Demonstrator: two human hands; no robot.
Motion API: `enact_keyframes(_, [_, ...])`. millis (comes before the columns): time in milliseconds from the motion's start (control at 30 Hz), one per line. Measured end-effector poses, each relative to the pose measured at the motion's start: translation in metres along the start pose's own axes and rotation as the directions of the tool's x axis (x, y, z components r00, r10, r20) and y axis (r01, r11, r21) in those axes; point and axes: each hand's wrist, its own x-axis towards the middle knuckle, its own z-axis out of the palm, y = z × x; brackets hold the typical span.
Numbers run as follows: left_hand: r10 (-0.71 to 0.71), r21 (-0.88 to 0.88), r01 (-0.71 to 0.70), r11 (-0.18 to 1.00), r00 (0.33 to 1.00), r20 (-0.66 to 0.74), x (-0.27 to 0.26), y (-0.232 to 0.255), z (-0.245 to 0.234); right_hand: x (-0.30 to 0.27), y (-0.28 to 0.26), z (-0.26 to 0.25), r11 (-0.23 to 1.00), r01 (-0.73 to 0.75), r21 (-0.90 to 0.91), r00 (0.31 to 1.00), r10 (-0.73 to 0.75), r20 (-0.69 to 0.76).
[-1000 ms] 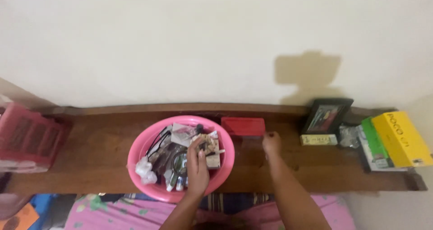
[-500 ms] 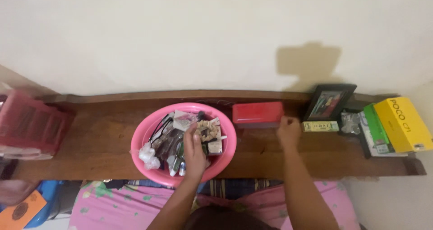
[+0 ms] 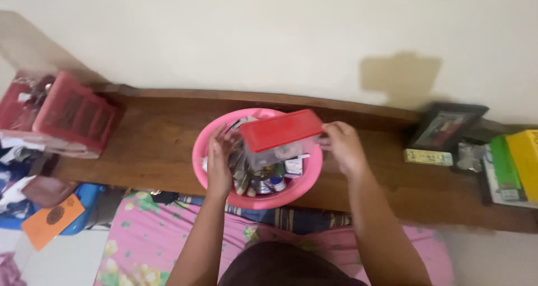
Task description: Organize various items including a bowl of small objects, a picture frame, and product boxes on a wooden shelf.
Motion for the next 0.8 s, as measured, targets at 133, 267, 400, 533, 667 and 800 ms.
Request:
enact_keyframes(133, [-0.003, -0.055, -0.002, 0.998, 0.997, -0.082, -0.004, -0.001, -0.025, 0.003, 0.025, 0.049, 0.999, -0.04, -0.031, 0.991, 0.044, 0.13])
enact_keyframes(267, [0.224, 0.456, -0.117, 0.882, 0.957, -0.186, -0.012, -0.001, -0.037, -0.006, 0.042, 0.066, 0.996, -0.016, -0.085, 0.979, 0.032, 0.199])
enact_keyframes(400, [0.165, 0.511, -0.015, 0.86, 0.954, -0.25, -0.009, 0.008, -0.034, -0.038, 0.01, 0.066, 0.995, -0.069, -0.072, 0.972, 0.083, 0.218])
enact_keyframes(533, [0.172, 0.518, -0.036, 0.855, 0.961, -0.218, -0.011, 0.024, -0.014, -0.05, 0.0, 0.055, 0.994, -0.069, -0.081, 0.971, 0.085, 0.223])
enact_keyframes(667, [0.28, 0.541, -0.128, 0.831, 0.937, -0.207, -0.006, 0.017, -0.004, -0.052, -0.01, 0.033, 0.977, 0.123, -0.175, 0.974, -0.086, 0.207])
enact_keyframes(800, [0.134, 0.569, -0.014, 0.822, 0.976, -0.169, -0.014, -0.001, 0.006, -0.059, -0.014, 0.015, 0.933, 0.098, -0.347, 0.988, -0.048, 0.149])
